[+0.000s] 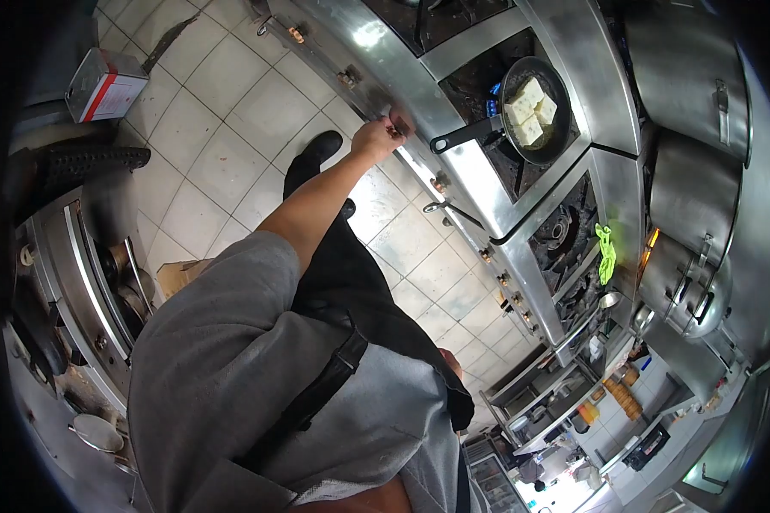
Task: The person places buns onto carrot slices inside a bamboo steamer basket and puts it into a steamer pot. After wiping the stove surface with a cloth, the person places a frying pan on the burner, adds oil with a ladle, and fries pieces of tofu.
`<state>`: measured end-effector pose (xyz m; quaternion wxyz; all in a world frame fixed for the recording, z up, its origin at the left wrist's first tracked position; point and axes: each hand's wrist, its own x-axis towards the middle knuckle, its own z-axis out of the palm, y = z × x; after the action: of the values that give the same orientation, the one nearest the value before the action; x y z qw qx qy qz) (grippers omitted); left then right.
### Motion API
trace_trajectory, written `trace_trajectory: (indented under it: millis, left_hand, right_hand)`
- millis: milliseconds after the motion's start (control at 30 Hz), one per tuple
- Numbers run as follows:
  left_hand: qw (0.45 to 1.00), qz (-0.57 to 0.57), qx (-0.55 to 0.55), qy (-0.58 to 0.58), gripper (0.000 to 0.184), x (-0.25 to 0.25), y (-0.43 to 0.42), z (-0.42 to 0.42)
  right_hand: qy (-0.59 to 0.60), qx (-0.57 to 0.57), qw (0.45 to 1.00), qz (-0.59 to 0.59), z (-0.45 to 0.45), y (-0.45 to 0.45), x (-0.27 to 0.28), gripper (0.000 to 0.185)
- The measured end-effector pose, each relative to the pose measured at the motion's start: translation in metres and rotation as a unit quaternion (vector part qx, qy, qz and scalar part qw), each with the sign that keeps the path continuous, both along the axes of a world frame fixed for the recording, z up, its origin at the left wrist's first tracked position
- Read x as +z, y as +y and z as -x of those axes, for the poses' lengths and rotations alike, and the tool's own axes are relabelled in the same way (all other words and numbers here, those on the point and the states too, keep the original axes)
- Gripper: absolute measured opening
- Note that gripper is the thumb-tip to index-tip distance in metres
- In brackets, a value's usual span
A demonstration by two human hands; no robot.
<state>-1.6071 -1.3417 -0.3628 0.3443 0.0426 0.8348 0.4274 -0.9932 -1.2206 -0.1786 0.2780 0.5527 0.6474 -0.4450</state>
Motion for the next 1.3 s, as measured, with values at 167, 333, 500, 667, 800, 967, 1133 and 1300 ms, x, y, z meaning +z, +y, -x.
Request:
trace_trajectory:
  millis: [167,333,500,667,800,967,1133,1300]
  left_hand:
    - [1.000,0.006,0.000,0.009,0.036,0.009,-0.002,0.000]
    - [1.000,-0.007,-0.002,0.002,0.035,-0.001,-0.001,-0.001]
    - [1.000,-0.018,0.004,0.000,0.034,0.001,-0.002,-0.002]
    - [1.000,-0.016,-0.004,0.007,0.034,0.002,-0.003,0.000]
    - [1.000,-0.015,-0.011,0.002,0.034,0.006,-0.004,0.002]
    - [1.000,-0.024,-0.011,-0.001,0.035,0.001,-0.003,0.003]
    - [0.999,-0.035,-0.019,0.000,0.042,-0.003,-0.005,0.002]
    - [0.996,0.046,-0.076,0.020,0.059,-0.005,-0.029,-0.007]
  right_hand:
    - [0.020,-0.007,1.000,0.017,-0.008,-0.001,-0.007,0.031]
    - [0.098,-0.099,0.988,0.059,-0.014,-0.005,-0.012,0.031]
    - [0.003,-0.048,0.998,0.028,0.005,-0.008,-0.004,0.032]
    - [0.015,-0.064,0.998,0.025,-0.001,-0.006,-0.008,0.035]
    - [-0.042,0.003,0.999,0.002,-0.011,-0.003,-0.016,0.035]
    - [-0.004,-0.025,1.000,0.003,-0.009,-0.006,-0.014,0.034]
    - [0.031,-0.005,1.000,0.001,0.000,-0.005,-0.014,0.033]
    - [0.039,0.005,0.999,-0.003,0.024,-0.009,-0.023,0.035]
